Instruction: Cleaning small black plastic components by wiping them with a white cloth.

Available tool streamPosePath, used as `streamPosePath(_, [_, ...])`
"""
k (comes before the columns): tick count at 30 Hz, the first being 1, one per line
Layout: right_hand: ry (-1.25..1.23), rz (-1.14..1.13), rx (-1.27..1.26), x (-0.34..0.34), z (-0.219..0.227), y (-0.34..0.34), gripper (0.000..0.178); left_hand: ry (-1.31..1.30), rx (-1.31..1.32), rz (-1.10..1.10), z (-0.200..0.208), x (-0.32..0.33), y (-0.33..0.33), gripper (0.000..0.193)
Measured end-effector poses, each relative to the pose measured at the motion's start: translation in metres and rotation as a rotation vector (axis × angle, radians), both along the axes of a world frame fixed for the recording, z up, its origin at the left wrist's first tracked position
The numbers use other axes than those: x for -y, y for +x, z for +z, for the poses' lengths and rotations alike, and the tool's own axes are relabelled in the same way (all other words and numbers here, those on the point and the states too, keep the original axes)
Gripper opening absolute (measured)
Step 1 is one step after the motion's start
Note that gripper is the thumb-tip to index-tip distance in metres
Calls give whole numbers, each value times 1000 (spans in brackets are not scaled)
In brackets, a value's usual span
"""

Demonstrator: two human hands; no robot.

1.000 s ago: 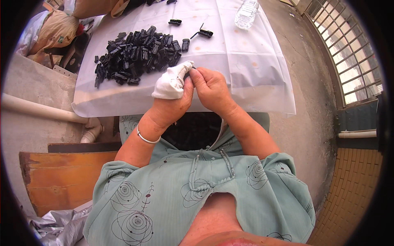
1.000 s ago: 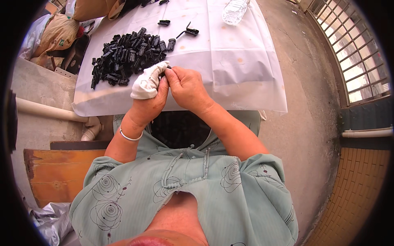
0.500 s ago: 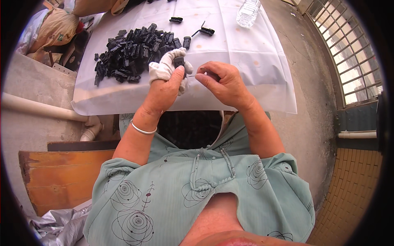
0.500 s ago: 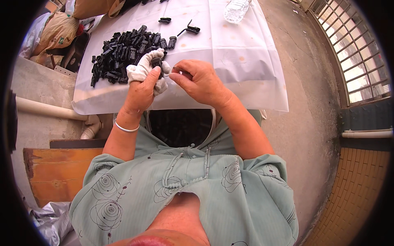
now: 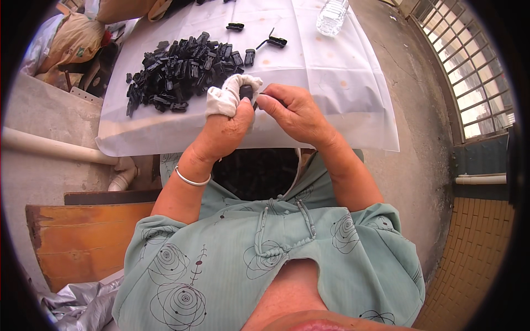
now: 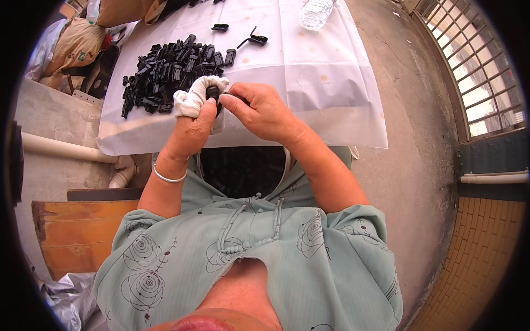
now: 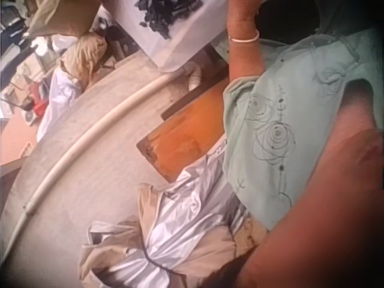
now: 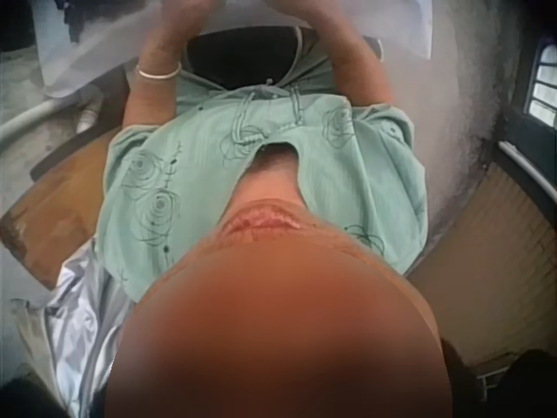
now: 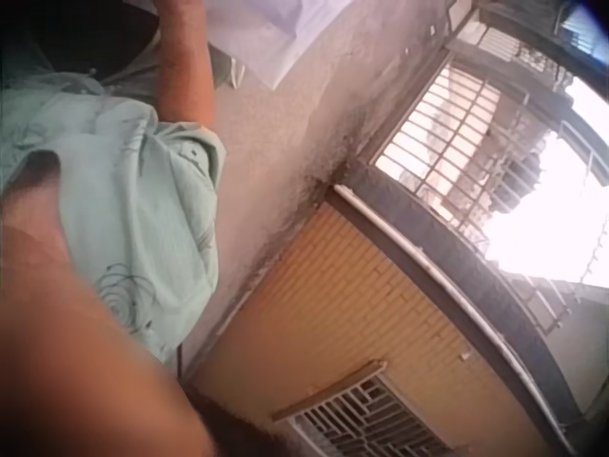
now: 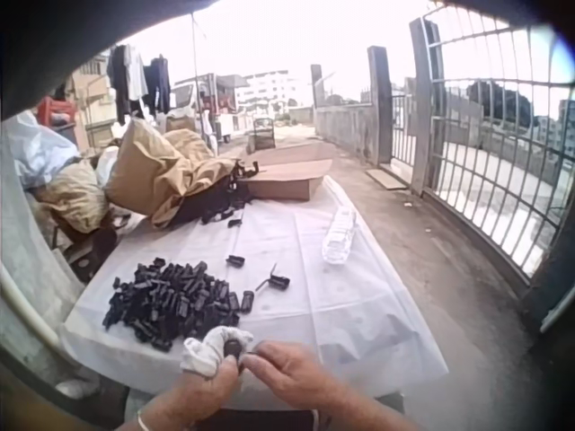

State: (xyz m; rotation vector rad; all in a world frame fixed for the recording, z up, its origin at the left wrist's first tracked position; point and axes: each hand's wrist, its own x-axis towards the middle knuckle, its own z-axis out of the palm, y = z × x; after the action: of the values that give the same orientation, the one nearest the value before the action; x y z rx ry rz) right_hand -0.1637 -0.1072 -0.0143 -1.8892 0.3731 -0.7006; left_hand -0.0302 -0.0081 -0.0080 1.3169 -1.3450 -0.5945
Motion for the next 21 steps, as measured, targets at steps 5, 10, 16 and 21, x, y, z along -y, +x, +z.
streamPosePath(5, [-53, -21, -33, -2, 4, 3, 19, 7, -128, -41, 3, 0, -3, 22])
streamPosePath(10, [173, -11, -57, -1, 3, 6, 22, 102, -164, -104, 9, -3, -3, 23])
streamPosePath(16, [11, 76, -12, 4, 2, 4, 25, -8, -42, -38, 2, 2, 0, 23])
streamPosePath(21, [78, 43, -72, 4, -7, 12, 25, -55, 253, 116, -5, 9, -4, 23])
